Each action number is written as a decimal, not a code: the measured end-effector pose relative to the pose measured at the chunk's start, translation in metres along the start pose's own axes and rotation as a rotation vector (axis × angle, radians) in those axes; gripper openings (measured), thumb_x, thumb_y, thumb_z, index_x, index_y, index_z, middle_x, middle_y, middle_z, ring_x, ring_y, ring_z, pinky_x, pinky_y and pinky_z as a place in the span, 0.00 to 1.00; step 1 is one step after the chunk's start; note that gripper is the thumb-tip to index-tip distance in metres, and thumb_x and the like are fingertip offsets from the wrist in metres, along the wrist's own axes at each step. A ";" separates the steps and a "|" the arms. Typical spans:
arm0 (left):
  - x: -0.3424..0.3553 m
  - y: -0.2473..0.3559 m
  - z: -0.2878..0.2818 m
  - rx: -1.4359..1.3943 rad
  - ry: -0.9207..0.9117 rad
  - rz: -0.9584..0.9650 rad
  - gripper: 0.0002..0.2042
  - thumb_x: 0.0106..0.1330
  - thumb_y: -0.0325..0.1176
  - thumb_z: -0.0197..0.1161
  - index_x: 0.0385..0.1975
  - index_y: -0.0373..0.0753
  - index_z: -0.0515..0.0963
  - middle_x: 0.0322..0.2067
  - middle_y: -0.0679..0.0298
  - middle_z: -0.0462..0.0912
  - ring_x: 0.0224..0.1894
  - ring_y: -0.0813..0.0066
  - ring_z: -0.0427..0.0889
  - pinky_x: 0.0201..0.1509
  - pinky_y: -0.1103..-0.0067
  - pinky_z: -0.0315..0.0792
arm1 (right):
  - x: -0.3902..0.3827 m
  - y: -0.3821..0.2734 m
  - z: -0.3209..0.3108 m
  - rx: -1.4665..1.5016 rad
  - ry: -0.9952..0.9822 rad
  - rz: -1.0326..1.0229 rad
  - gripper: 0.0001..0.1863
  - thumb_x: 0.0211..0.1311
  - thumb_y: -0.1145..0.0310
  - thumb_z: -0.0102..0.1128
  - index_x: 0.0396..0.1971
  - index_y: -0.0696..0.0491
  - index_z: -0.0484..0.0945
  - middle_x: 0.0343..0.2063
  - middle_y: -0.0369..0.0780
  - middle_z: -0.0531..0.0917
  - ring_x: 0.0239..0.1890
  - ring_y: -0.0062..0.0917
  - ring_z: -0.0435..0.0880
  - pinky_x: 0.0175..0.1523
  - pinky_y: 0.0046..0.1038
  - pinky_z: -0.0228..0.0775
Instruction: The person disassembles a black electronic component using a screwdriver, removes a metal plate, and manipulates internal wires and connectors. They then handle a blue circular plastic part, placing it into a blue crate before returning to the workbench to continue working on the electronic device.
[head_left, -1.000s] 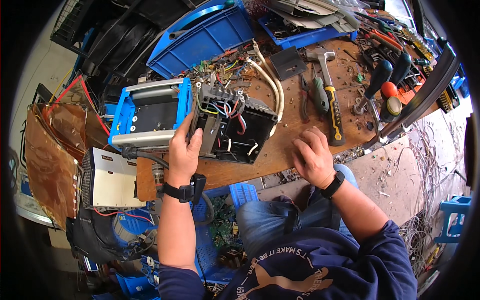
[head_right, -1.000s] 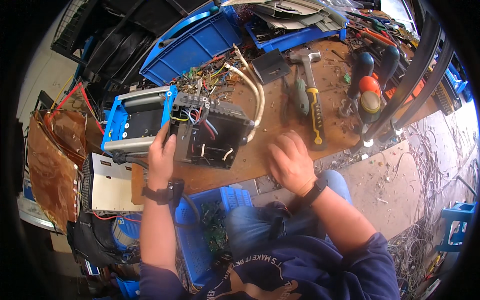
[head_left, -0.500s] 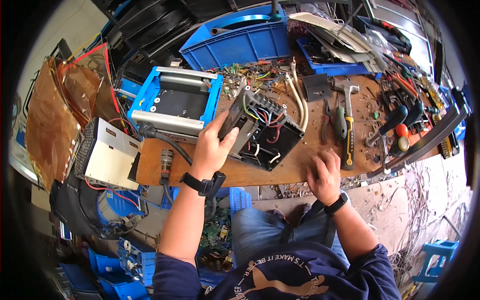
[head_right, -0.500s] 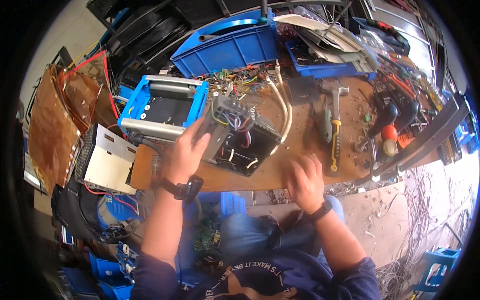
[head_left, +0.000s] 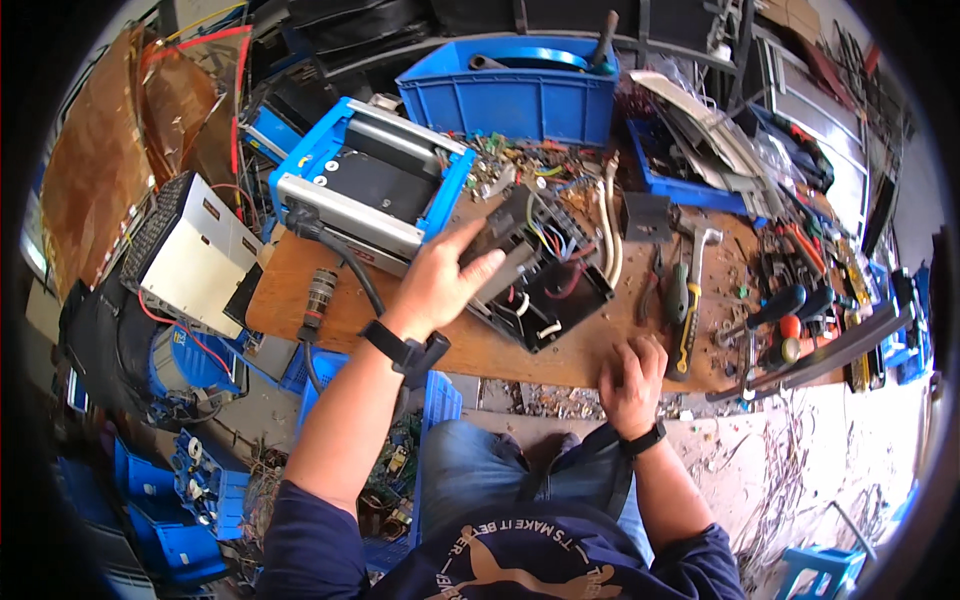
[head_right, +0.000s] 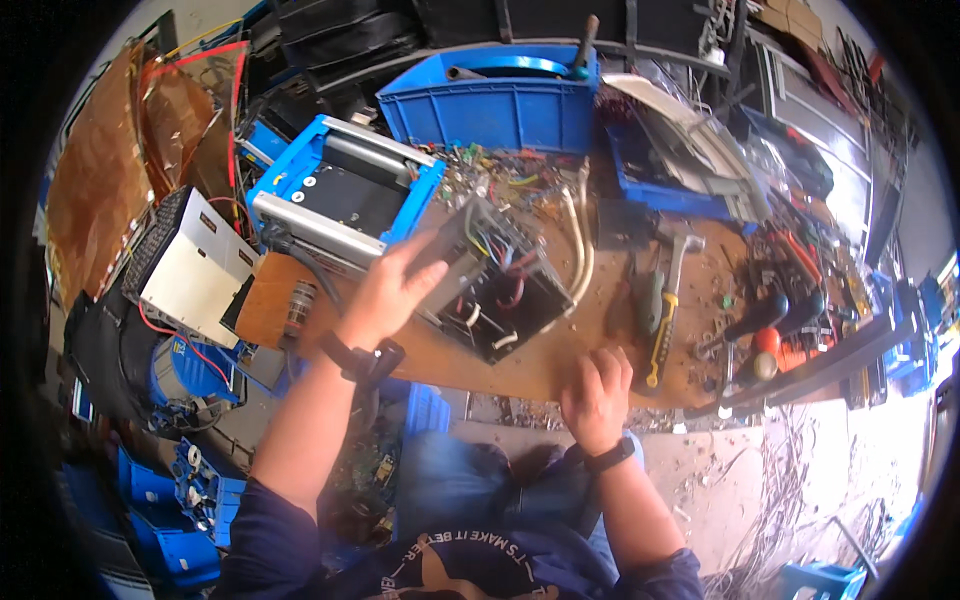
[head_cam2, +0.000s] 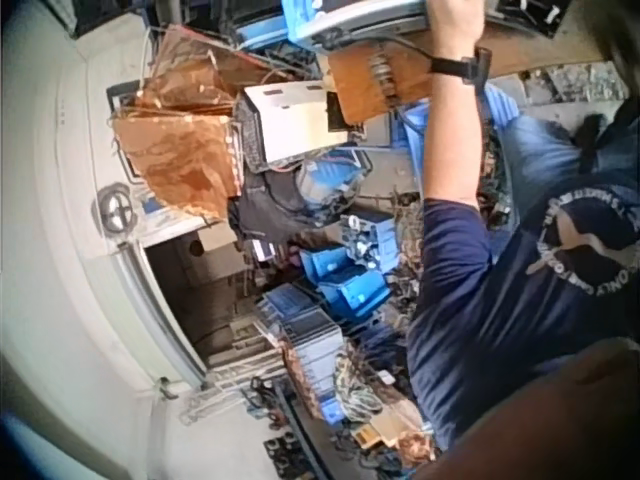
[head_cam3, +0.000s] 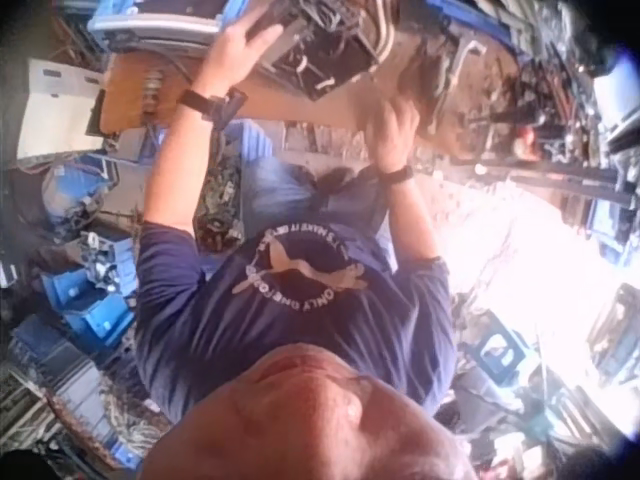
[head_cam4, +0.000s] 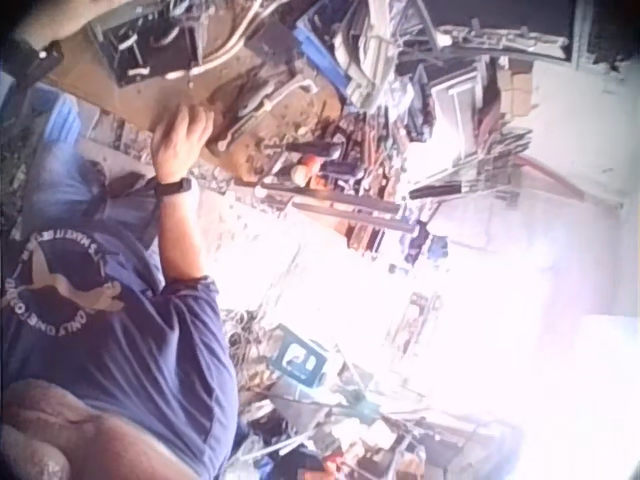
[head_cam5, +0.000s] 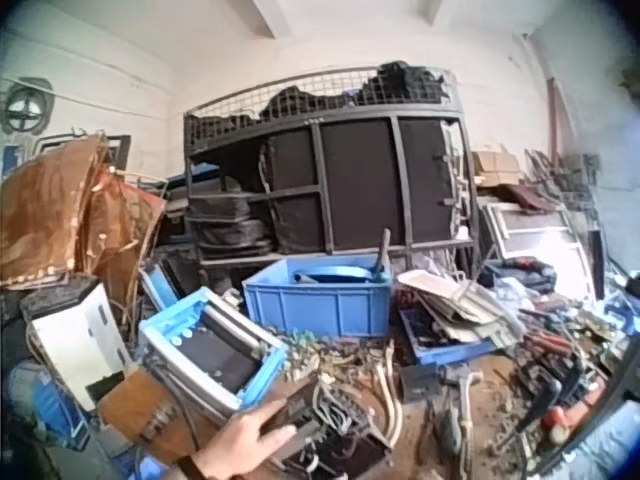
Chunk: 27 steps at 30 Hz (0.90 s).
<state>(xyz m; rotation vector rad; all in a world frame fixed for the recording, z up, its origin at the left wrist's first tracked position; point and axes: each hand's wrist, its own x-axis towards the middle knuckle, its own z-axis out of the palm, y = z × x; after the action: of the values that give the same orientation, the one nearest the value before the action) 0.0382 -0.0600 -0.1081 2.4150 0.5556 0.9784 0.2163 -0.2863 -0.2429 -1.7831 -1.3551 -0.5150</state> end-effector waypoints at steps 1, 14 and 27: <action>0.001 -0.001 0.002 0.014 -0.027 -0.041 0.25 0.63 0.44 0.61 0.51 0.29 0.72 0.45 0.44 0.79 0.49 0.52 0.78 0.53 0.70 0.70 | -0.002 0.001 0.001 0.002 0.012 0.009 0.23 0.42 0.79 0.63 0.44 0.55 0.74 0.44 0.49 0.72 0.51 0.49 0.69 0.58 0.45 0.63; 0.011 -0.030 -0.001 -0.142 -0.146 -0.220 0.30 0.71 0.51 0.49 0.55 0.25 0.69 0.51 0.52 0.77 0.54 0.68 0.74 0.60 0.77 0.63 | 0.000 0.003 0.002 0.047 0.087 -0.017 0.21 0.41 0.77 0.64 0.42 0.55 0.75 0.42 0.45 0.74 0.49 0.43 0.73 0.58 0.43 0.66; 0.021 -0.023 0.006 -0.188 -0.134 -0.168 0.31 0.74 0.52 0.37 0.56 0.25 0.69 0.53 0.52 0.75 0.57 0.67 0.72 0.63 0.76 0.60 | 0.003 0.003 0.002 0.049 0.091 -0.002 0.20 0.41 0.76 0.64 0.40 0.55 0.76 0.41 0.44 0.75 0.49 0.43 0.73 0.59 0.43 0.66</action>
<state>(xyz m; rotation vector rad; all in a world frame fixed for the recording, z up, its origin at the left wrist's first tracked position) 0.0522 -0.0328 -0.1139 2.2078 0.5807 0.7569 0.2197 -0.2832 -0.2435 -1.6982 -1.2966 -0.5526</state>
